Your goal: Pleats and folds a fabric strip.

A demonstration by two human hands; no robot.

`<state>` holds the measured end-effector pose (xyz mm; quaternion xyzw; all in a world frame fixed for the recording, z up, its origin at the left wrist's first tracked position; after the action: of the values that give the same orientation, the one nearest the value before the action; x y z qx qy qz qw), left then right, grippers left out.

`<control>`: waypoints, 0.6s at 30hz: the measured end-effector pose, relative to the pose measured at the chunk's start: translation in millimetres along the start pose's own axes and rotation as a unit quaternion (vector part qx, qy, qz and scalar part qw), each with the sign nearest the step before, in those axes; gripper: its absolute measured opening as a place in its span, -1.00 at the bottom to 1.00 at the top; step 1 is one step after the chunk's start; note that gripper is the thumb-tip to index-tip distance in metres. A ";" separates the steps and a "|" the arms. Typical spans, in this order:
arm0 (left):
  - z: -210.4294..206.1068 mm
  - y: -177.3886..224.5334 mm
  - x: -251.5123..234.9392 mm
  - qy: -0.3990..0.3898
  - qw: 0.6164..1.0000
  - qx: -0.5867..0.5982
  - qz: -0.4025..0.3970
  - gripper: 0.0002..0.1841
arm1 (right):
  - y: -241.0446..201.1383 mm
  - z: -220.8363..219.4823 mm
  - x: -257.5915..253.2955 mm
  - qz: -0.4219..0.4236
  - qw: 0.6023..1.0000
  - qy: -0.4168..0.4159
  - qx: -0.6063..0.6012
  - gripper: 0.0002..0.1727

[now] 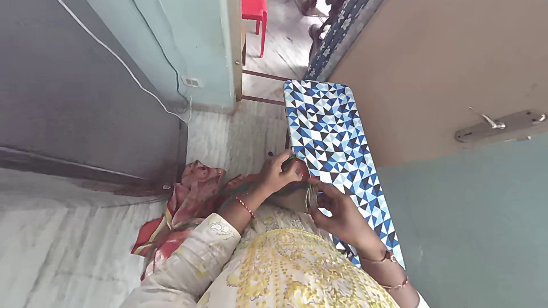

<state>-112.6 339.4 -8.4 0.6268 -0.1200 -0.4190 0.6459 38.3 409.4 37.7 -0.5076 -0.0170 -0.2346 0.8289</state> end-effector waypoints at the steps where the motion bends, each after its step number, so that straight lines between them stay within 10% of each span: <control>1: 3.2 4.1 0.3 0.007 1.000 0.007 -0.030 -0.75 | 0.7 0.8 0.1 -0.009 1.000 -0.001 -0.005 -0.24; 8: 27.1 33.9 21.8 -0.019 0.981 0.018 -0.194 -0.75 | 6.1 2.6 -3.3 -0.049 0.997 -0.012 -0.053 -0.18; 18: 40.5 28.4 19.9 0.053 0.989 -0.043 -0.133 -0.76 | -5.1 -11.2 -3.8 -0.017 0.998 -0.021 -0.063 -0.19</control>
<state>-116.7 293.1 17.5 0.6301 0.0166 -0.4720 0.6164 30.5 399.4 35.5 -0.5629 -0.0281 -0.2384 0.7909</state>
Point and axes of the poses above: each hand's wrist, its own x-axis away from the middle knuckle, its own z-axis out of the back of the hand, y = z × x, the point moved 9 cm from there along -x, towards the middle knuckle, and after that the axes turned 6 degrees about -z, right-handed, at the moved point
